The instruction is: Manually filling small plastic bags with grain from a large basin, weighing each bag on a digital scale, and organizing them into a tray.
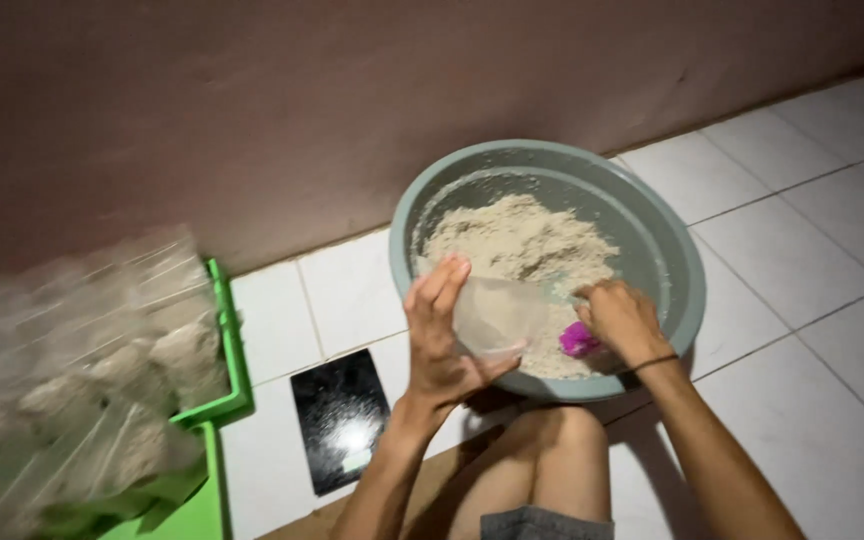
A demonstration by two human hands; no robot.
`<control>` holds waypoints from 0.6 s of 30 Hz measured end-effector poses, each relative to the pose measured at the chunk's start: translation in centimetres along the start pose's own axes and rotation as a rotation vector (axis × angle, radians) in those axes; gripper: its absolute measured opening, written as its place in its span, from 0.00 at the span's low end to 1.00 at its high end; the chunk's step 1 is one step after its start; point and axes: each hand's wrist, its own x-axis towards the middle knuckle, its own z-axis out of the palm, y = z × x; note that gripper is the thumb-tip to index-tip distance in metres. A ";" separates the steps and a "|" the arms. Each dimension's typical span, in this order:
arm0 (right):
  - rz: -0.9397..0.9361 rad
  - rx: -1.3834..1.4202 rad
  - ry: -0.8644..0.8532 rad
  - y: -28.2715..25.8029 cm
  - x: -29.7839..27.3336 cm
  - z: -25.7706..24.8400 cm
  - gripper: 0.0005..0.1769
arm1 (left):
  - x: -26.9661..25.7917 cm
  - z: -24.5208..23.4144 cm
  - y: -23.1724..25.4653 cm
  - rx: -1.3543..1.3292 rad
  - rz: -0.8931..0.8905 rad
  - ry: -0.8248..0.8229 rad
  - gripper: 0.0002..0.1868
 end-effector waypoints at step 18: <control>0.100 -0.414 -0.003 11.8 7.9 10.3 0.23 | -4.9 7.4 -6.0 0.021 -0.415 -0.011 0.58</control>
